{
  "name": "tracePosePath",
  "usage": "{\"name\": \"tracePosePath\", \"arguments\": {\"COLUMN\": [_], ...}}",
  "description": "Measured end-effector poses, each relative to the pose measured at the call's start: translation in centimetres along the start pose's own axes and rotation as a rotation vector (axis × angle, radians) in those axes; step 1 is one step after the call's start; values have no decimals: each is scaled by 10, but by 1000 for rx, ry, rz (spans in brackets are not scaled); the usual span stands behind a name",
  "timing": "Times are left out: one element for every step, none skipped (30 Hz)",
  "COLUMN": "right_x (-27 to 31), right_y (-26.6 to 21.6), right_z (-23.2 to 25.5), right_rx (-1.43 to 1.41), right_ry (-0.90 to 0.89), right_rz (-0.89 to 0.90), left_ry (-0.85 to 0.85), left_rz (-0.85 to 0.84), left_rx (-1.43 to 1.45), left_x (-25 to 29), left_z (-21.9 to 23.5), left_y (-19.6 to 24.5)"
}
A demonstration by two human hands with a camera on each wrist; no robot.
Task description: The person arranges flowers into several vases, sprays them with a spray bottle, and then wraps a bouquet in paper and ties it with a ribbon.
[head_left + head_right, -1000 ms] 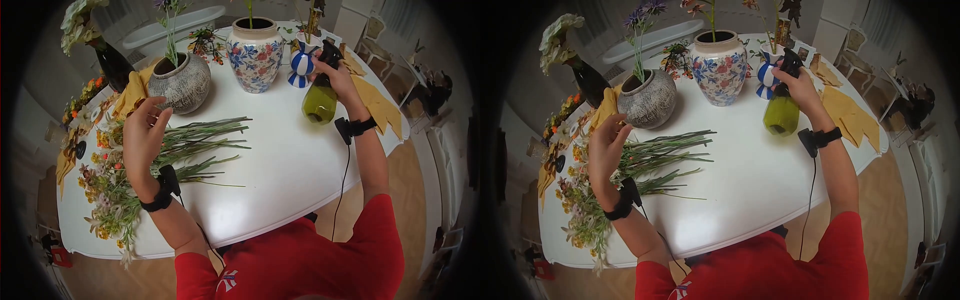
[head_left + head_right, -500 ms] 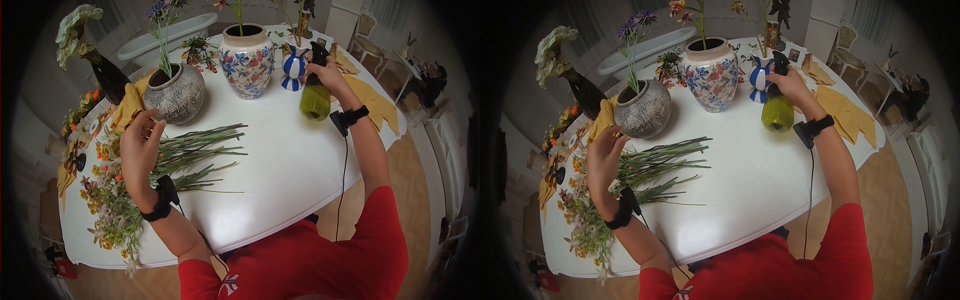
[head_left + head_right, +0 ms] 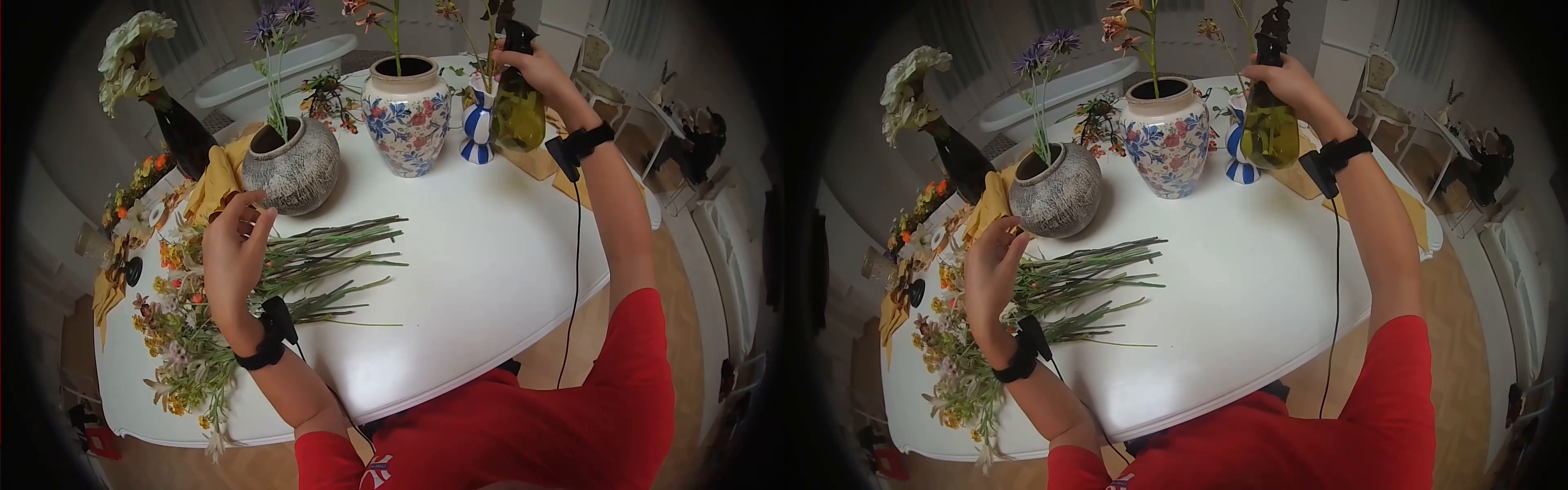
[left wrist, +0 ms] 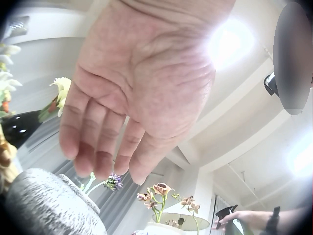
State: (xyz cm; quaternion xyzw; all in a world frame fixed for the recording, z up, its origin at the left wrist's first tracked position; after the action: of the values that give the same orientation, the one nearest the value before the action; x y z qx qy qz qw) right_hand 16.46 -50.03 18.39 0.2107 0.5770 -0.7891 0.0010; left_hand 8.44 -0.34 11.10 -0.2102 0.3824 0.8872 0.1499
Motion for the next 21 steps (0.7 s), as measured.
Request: {"name": "tracePosePath", "arguments": {"right_x": [-1,-2,-4,-9,-13,-16,-20,-22,-25,-28,-30,-32,-35,-38,-41,-44,-51,-61,-69,-78,-81], "right_y": [-10,-19,-26,-30,-33,-37,-41,-44,-47,-49,-50,-52,-55,-57,-60,-63,-62,-60,-61,-62,-69], "right_z": [-2,-5,-6,-7,-7,-7,-8,-8,-8,-7,-7,-7,-7,-8,-8,-9,-8,-7,-8,-8,-13], "right_rx": [12,23,35,21,15,10,4,17,31,44,51,58,65,95,125,156,173,191,207,184,160], "right_ry": [10,20,30,21,12,3,-7,-10,-13,-16,-6,3,12,7,2,-2,20,43,65,64,64], "right_rz": [6,11,16,4,16,28,41,41,40,40,46,53,60,60,60,60,105,150,194,211,226], "left_ry": [3,5,7,9,11,13,16,18,20,22,25,1,-21,-44,-41,-38,-35,-34,-35,-37,-38], "left_rz": [-1,-1,1,3,5,5,5,5,4,2,1,18,36,53,52,51,49,49,49,50,53], "left_rx": [2,4,0,-4,-8,-5,-2,1,8,14,20,10,-1,-11,-7,-2,3,4,4,2,-4], "left_x": [0,0,1,1,1,1,1,1,1,1,1,2,2,2,1,1,0,0,0,0,-1], "left_z": [0,1,2,2,3,4,5,5,6,6,6,8,10,12,13,12,11,12,12,12,12], "left_y": [0,1,1,2,2,2,2,2,1,0,-1,1,4,6,4,2,1,1,1,2,2]}}
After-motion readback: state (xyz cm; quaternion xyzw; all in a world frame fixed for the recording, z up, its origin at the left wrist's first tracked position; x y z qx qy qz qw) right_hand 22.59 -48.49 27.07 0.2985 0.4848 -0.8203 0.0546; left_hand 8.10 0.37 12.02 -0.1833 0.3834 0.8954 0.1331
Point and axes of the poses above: each hand's wrist, its own x-axis away from the middle knuckle, its own z-axis out of the back of the hand, y = z × x, the point moved 1 cm from there along -x, towards the middle knuckle
